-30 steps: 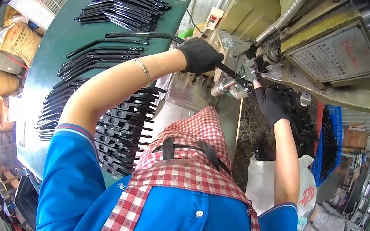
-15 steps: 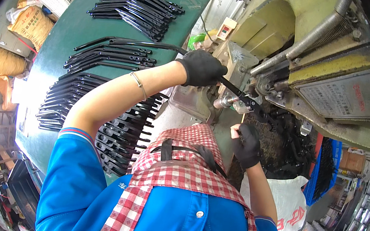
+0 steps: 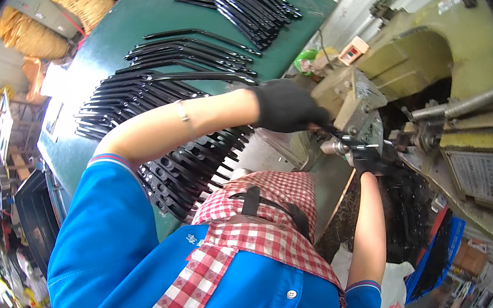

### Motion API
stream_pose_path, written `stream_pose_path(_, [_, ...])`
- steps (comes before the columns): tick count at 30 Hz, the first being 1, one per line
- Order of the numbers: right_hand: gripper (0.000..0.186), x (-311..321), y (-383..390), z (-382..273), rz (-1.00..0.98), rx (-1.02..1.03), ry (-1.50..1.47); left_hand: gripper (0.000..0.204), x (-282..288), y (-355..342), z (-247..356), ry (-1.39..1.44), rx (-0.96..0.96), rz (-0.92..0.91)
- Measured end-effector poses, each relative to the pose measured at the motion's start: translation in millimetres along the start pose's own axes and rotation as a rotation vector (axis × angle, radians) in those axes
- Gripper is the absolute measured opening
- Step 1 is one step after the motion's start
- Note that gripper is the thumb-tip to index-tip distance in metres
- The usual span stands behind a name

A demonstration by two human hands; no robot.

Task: The person repeatedly picks up black metal rods from a green table, grinds them against a bench grinder, and places them into a blue basket. The process is continuous and repetitive throughout the clip.

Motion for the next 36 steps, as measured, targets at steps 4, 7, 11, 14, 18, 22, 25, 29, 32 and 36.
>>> stream_pose_path(4, [0.028, -19.7, 1.1, 34.2, 0.167, -0.218, -0.406, 0.021, -19.8, 121.9, -68.5, -0.052, 0.228, -0.182])
stream_pose_path(7, [0.028, 4.1, 14.2, 19.4, 0.115, -0.284, -0.334, 0.015, -32.7, 221.6, -107.3, -0.102, 0.704, -0.39])
stream_pose_path(11, [0.027, 1.8, 12.5, 19.8, 0.297, -0.163, -0.401, 0.014, -44.2, 324.8, -116.1, -0.216, 0.755, -0.201])
stream_pose_path(14, [0.027, -30.3, 3.0, 33.0, 0.325, -0.146, -0.497, 0.016, -39.3, 365.6, -107.3, -0.276, 0.935, 0.116])
stream_pose_path(18, [0.024, -9.0, 12.8, 23.0, 0.319, -0.165, -0.506, 0.013, -40.6, 384.1, -112.6, -0.229, 1.005, 0.369])
stream_pose_path(22, [0.037, -20.2, 14.0, 32.6, 0.345, -0.177, -0.572, 0.016, -9.9, 332.7, -128.9, -0.321, 0.999, 0.494])
stream_pose_path(25, [0.037, -43.8, 2.8, 57.7, 0.459, -0.152, -0.692, 0.022, -10.1, 289.1, -177.8, -0.22, 1.026, 0.391])
stream_pose_path(29, [0.013, 5.3, 37.9, 40.6, 0.359, -0.095, -1.532, 0.039, -14.0, 280.2, -243.0, -0.318, 1.167, 0.266])
stream_pose_path(32, [0.009, 52.0, 72.6, 17.9, 0.329, 0.016, -2.147, 0.047, -20.0, 271.2, -284.5, -0.194, 1.397, 0.077])
stream_pose_path(36, [0.011, 106.8, 104.8, -13.6, 0.248, 0.074, -2.151, 0.047, -41.7, 285.2, -346.1, -0.032, 1.461, 0.147])
Point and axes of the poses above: each hand's wrist, its own y-axis away from the middle knuckle, its own x-axis out of the back of the hand, z = x × y, the point moved 8 cm from there along -y, towards the middle knuckle, and after that the axes turned 2 degrees about -z, right-handed, at the moved point
